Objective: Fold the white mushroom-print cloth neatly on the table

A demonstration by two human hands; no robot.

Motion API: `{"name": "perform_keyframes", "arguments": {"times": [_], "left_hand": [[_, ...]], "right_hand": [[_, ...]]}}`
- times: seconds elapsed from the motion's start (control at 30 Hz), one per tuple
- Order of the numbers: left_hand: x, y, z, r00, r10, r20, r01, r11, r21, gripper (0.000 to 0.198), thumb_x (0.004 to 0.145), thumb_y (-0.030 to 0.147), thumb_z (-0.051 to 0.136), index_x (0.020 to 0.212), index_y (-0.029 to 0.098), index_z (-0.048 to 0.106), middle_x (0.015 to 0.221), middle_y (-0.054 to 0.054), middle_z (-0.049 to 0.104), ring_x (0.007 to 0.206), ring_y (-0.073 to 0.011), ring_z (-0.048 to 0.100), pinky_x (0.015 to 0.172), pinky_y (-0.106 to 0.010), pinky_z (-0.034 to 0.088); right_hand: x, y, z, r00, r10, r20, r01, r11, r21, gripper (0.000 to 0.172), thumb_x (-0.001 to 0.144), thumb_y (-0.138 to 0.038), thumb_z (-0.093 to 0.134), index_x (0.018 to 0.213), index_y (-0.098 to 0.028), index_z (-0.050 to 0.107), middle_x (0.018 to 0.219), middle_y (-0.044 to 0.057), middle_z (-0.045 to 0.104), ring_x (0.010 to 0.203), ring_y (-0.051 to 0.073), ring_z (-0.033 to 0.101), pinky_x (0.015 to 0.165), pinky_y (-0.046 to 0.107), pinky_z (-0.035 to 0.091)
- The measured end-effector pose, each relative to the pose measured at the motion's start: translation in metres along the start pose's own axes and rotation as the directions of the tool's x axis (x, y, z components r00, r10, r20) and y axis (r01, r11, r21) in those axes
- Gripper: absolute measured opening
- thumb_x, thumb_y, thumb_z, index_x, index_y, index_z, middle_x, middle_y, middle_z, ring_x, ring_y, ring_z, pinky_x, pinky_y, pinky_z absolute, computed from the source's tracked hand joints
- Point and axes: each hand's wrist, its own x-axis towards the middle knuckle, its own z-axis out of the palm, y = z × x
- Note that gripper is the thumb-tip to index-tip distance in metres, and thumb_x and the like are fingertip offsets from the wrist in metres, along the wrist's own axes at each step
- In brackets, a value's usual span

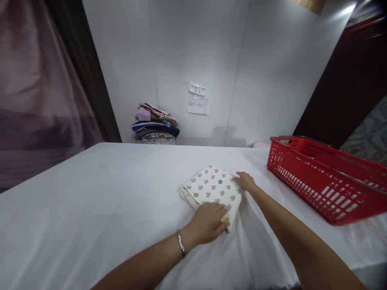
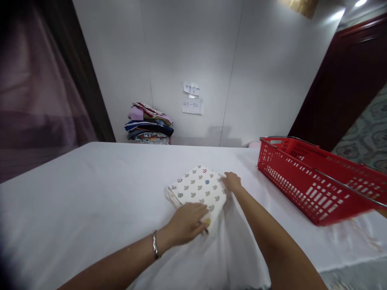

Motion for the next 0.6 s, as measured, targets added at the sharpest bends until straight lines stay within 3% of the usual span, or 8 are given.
{"name": "perform_keyframes", "arguments": {"times": [0.07,0.13,0.23,0.27,0.3,0.47,0.6], "left_hand": [[0.018,-0.024,-0.005,0.997,-0.021,-0.072,0.024,0.999,0.029,0.031,0.088,0.031,0.039,0.114,0.022,0.054,0.117,-0.005,0.059,0.111,-0.0184,0.051,0.097,-0.034,0.035],[0.030,-0.056,-0.003,0.980,-0.167,-0.104,0.179,0.976,0.123,0.036,0.088,0.032,0.040,0.120,0.021,0.051,0.130,-0.008,0.050,0.123,-0.0223,0.040,0.105,-0.041,0.025],[0.030,-0.099,0.011,0.883,-0.467,-0.055,0.469,0.866,0.176,0.053,0.086,0.044,0.041,0.132,0.018,0.040,0.139,-0.012,0.039,0.129,-0.0275,0.031,0.105,-0.045,0.021],[0.026,-0.108,0.017,0.848,-0.530,-0.014,0.525,0.836,0.157,0.058,0.086,0.048,0.038,0.136,0.018,0.034,0.141,-0.012,0.036,0.129,-0.0270,0.032,0.103,-0.043,0.025],[0.022,-0.115,0.023,0.842,-0.540,0.009,0.533,0.834,0.143,0.062,0.086,0.052,0.035,0.138,0.019,0.029,0.143,-0.012,0.032,0.129,-0.0263,0.031,0.102,-0.041,0.027],[0.012,-0.119,0.035,0.830,-0.557,-0.005,0.552,0.821,0.142,0.063,0.086,0.053,0.031,0.139,0.019,0.027,0.144,-0.012,0.030,0.125,-0.0257,0.036,0.098,-0.038,0.031],[0.018,-0.112,0.032,0.816,-0.578,-0.021,0.573,0.802,0.171,0.062,0.085,0.051,0.033,0.139,0.019,0.029,0.141,-0.011,0.035,0.116,-0.0273,0.043,0.093,-0.041,0.035]], "right_hand": [[-0.013,-0.016,0.016,0.992,-0.126,-0.029,0.123,0.988,-0.088,0.046,0.084,-0.033,0.049,0.127,-0.017,0.048,0.139,0.012,0.039,0.131,0.025,0.028,0.107,0.043,0.018],[-0.033,-0.030,0.035,0.952,-0.307,-0.011,0.296,0.928,-0.227,0.049,0.087,-0.040,0.042,0.131,-0.019,0.044,0.143,0.011,0.034,0.133,0.024,0.024,0.107,0.042,0.016],[-0.064,-0.038,0.064,0.914,-0.390,0.113,0.404,0.850,-0.337,0.057,0.087,-0.051,0.036,0.135,-0.019,0.038,0.146,0.010,0.028,0.135,0.027,0.018,0.107,0.049,0.012],[-0.072,-0.037,0.071,0.905,-0.414,0.097,0.420,0.837,-0.351,0.057,0.089,-0.051,0.031,0.137,-0.019,0.036,0.147,0.009,0.026,0.136,0.026,0.016,0.107,0.049,0.010],[-0.079,-0.036,0.076,0.902,-0.417,0.112,0.428,0.831,-0.355,0.058,0.090,-0.052,0.028,0.137,-0.020,0.035,0.147,0.009,0.025,0.136,0.025,0.016,0.107,0.048,0.009],[-0.082,-0.036,0.072,0.908,-0.375,0.185,0.417,0.845,-0.334,0.060,0.089,-0.053,0.029,0.138,-0.019,0.034,0.147,0.010,0.024,0.136,0.026,0.015,0.107,0.049,0.010],[-0.053,-0.057,0.052,0.910,-0.367,0.193,0.411,0.860,-0.302,0.059,0.089,-0.051,0.031,0.138,-0.019,0.033,0.148,0.011,0.023,0.136,0.026,0.015,0.106,0.049,0.013]]}}
